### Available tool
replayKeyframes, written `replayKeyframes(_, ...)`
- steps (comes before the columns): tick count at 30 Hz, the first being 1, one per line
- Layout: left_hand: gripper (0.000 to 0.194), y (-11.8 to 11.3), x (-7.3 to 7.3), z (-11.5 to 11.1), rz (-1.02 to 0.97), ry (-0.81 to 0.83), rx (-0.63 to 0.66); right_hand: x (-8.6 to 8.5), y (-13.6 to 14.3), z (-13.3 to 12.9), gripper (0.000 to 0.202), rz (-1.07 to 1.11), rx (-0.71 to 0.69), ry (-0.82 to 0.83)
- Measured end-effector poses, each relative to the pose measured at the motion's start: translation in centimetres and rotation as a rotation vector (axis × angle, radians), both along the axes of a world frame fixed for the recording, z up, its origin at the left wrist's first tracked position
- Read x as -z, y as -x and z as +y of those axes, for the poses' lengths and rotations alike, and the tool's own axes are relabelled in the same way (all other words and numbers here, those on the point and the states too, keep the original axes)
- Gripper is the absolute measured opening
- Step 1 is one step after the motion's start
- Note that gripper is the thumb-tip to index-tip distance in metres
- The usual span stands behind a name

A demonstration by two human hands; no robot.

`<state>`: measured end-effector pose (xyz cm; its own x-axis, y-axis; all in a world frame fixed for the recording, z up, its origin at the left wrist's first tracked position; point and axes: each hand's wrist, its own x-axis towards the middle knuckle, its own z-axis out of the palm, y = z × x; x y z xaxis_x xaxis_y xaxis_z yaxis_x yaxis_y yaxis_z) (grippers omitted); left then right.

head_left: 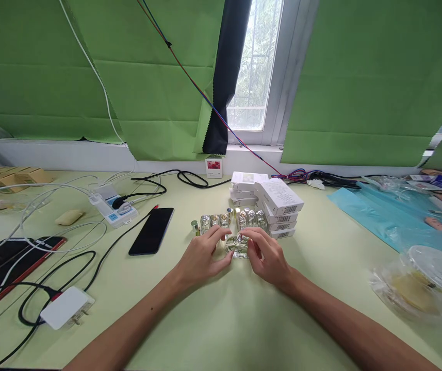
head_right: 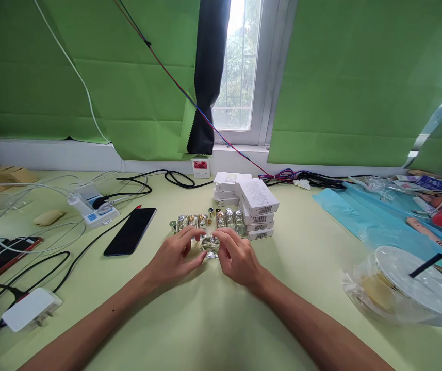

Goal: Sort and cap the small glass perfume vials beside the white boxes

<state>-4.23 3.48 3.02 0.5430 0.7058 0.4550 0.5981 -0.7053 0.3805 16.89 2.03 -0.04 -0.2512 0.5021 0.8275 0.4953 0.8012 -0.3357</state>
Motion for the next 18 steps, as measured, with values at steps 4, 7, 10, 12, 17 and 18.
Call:
replayKeyframes(4,0.028,0.1,-0.2,0.1,-0.029,-0.051,0.019,0.1,-0.1,0.1,0.037,0.006,0.0,-0.001)
replayKeyframes(7,0.017,0.6,-0.7,0.4,-0.103,-0.128,-0.006,0.0,-0.4,0.2,0.037,0.026,-0.009,-0.008)
replayKeyframes(10,0.01,1.4,-1.3,0.9,-0.208,-0.183,-0.092,-0.3,-0.9,0.3,0.035,0.045,0.001,-0.029)
replayKeyframes(12,0.013,2.0,-1.6,1.3,-0.238,-0.194,-0.136,-0.5,-1.4,0.2,0.033,0.043,0.04,-0.037)
replayKeyframes(17,0.022,3.2,-1.4,2.2,-0.144,-0.183,-0.184,-0.9,-2.9,-0.1,0.025,0.028,0.116,-0.017)
replayKeyframes(18,0.025,3.4,-1.3,2.3,-0.118,-0.179,-0.183,-1.0,-3.1,-0.2,0.022,0.017,0.131,-0.005)
